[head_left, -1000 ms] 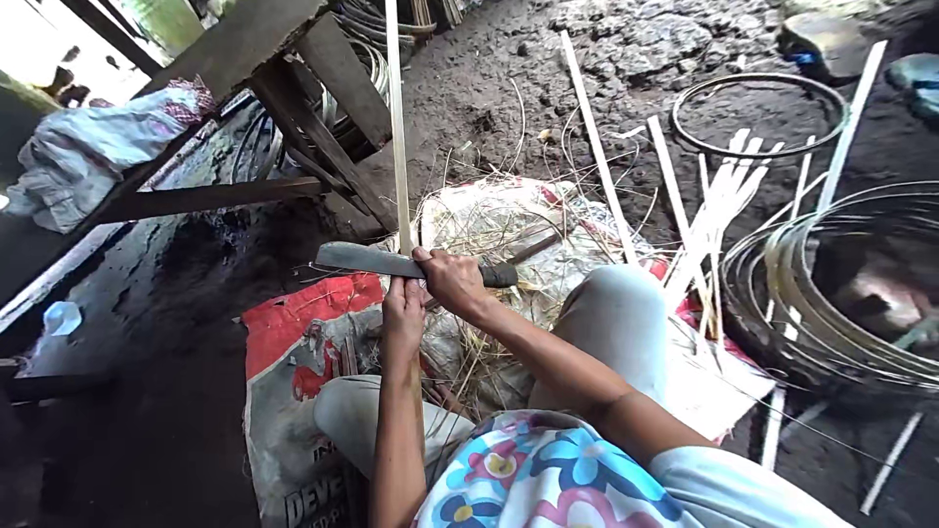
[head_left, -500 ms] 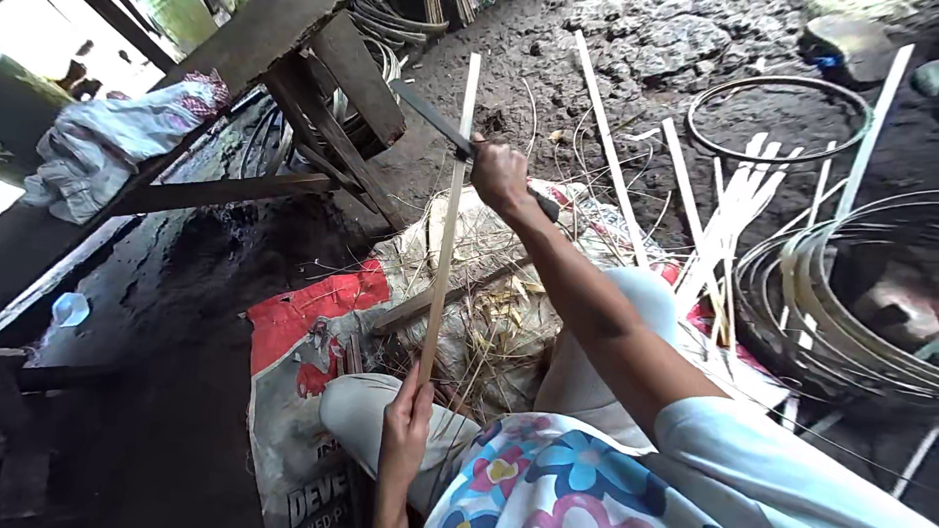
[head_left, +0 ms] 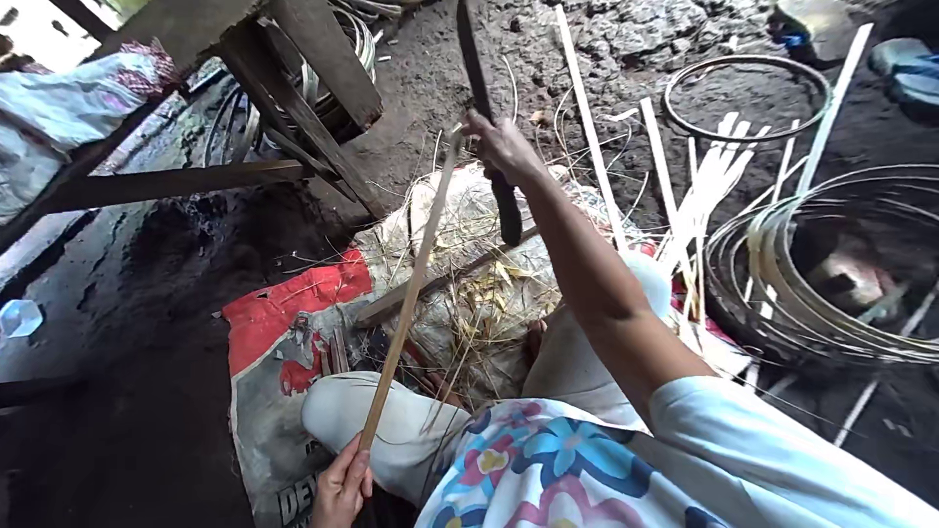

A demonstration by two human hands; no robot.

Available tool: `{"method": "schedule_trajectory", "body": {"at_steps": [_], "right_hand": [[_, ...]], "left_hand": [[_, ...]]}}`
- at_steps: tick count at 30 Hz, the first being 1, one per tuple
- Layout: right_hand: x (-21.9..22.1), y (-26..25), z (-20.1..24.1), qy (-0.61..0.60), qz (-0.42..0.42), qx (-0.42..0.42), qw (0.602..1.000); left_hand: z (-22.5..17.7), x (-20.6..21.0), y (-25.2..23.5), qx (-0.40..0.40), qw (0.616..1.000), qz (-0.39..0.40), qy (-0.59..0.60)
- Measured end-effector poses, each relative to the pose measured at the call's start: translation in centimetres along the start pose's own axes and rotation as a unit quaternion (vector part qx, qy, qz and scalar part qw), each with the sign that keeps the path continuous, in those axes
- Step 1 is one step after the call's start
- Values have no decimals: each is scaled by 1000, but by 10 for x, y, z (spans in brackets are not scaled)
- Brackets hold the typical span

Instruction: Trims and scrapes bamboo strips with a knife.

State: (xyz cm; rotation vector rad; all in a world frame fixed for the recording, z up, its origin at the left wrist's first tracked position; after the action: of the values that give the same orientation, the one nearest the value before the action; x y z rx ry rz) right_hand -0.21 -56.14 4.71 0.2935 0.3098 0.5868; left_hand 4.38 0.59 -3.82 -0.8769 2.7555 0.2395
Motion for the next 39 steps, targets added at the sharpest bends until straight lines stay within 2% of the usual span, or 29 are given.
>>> {"method": "schedule_trajectory", "body": {"at_steps": [3,5,9,11,13,16,19,23,25,27,29,34,37,39], "right_hand": [[12,11,-22,-83,60,41,994],[22,22,-31,-142,106,49,983],[51,51,-44,-176,191,37,965],[58,57,-43,-108,142,-5,984],[53,67,-38,73,36,-42,996],[56,90,-55,258,-35,-20,965],[78,116,-82,318,-97,-92,939],[89,115,-87,340,-110,-139,923],[88,108,-81,340,-101,-126,927],[78,86,-71,356,-66,-51,931],[68,68,-67,354,-78,-29,932],[79,72,-64,374,-94,-32,922],[98,98,-66,440,-65,-84,892],[96,98,-72,464,-55,-112,877]], "left_hand": [[13,-2,-1,-45,998,49,-4],[15,9,-21,-59,996,68,-31],[-30,80,-127,7,995,95,-26],[-43,113,-180,16,998,64,20],[-49,127,-213,2,999,44,7],[-56,135,-237,0,998,43,-51],[-66,140,-243,12,996,21,-86],[-75,133,-235,38,984,11,-171],[-78,130,-227,41,982,7,-183],[-79,128,-215,47,980,13,-193],[-82,126,-203,57,976,19,-209],[-83,122,-194,43,974,17,-224],[-88,119,-185,29,976,2,-215],[-93,119,-171,20,982,-5,-186]]}}
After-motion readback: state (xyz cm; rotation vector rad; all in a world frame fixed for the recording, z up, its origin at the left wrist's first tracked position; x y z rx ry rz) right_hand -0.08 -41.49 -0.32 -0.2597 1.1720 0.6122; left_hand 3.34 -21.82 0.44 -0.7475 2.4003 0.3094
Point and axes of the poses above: each hand's wrist, its own y-axis away from the middle knuckle, its own x-axis out of the palm, z = x × y, the point moved 6 cm from there along -y, towards the middle knuckle, and after that the axes turned 14 degrees about x, right-handed, at the moved point
